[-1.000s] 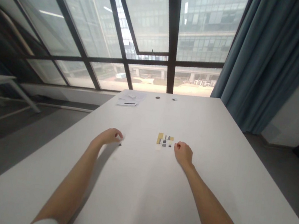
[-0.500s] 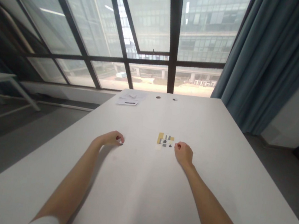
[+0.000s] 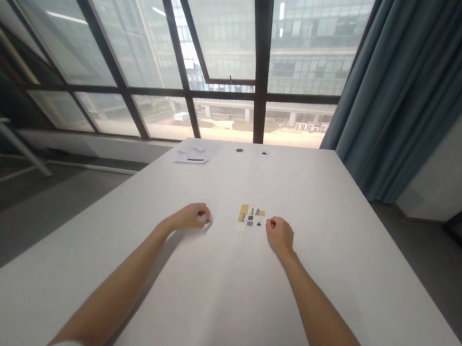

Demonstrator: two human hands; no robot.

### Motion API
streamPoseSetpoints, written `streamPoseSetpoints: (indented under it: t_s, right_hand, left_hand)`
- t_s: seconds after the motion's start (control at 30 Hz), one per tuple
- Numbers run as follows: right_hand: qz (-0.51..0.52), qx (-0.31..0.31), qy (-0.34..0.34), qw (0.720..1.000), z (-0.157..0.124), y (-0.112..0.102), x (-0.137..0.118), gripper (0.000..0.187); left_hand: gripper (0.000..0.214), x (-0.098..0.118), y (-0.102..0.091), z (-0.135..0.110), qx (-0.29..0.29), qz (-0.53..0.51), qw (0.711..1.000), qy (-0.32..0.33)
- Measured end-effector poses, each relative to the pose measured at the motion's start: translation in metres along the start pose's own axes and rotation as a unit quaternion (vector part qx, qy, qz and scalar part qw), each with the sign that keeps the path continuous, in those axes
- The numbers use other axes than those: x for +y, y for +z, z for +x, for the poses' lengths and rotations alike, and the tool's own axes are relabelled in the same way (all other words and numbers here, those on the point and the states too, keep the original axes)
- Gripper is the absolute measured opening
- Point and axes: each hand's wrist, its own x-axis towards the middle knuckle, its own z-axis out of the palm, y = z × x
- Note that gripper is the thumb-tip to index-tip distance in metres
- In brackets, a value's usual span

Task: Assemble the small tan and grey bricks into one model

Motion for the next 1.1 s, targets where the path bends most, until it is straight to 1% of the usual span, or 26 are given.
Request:
streamPoseSetpoints:
  t_s: [0.1, 0.13, 0.2, 0.3, 0.4, 0.5, 0.63, 0.9, 1.1]
  right_hand:
    - [0.033, 0.017, -0.028, 0.999, -0.002, -0.002, -0.002, 0.028]
    - [0.048, 0.018, -0.054, 0.997, -0.003, -0.003, -0.003, 0.027]
    - [0.081, 0.009, -0.125, 0.989, -0.006, -0.006, -0.005, 0.023]
    - [0.118, -0.031, -0.228, 0.966, -0.012, -0.009, -0.011, 0.017]
    - [0.114, -0.082, -0.3, 0.944, -0.019, -0.011, -0.018, 0.014]
    - [0.09, -0.114, -0.346, 0.927, -0.024, -0.01, -0.024, 0.011]
    - [0.062, -0.128, -0.375, 0.916, -0.027, -0.005, -0.026, 0.011]
    - [0.053, -0.124, -0.383, 0.914, -0.026, -0.004, -0.028, 0.011]
    - [0.062, -0.125, -0.376, 0.916, -0.027, -0.002, -0.027, 0.01]
  left_hand:
    - [0.021, 0.038, 0.02, 0.004, 0.011, -0.024, 0.998, 0.06]
    - [0.019, 0.049, 0.029, 0.005, 0.015, -0.027, 0.997, 0.072]
    - [0.016, 0.068, 0.049, 0.004, 0.04, -0.028, 0.995, 0.082]
    - [0.015, 0.086, 0.076, -0.001, 0.081, -0.022, 0.992, 0.093]
    - [0.016, 0.093, 0.09, -0.004, 0.11, -0.024, 0.99, 0.088]
    - [0.014, 0.093, 0.093, -0.005, 0.13, -0.031, 0.987, 0.093]
    - [0.013, 0.092, 0.091, -0.005, 0.148, -0.04, 0.983, 0.105]
    - [0.014, 0.092, 0.094, -0.004, 0.153, -0.034, 0.979, 0.127]
    - [0.014, 0.093, 0.094, -0.004, 0.158, -0.037, 0.977, 0.138]
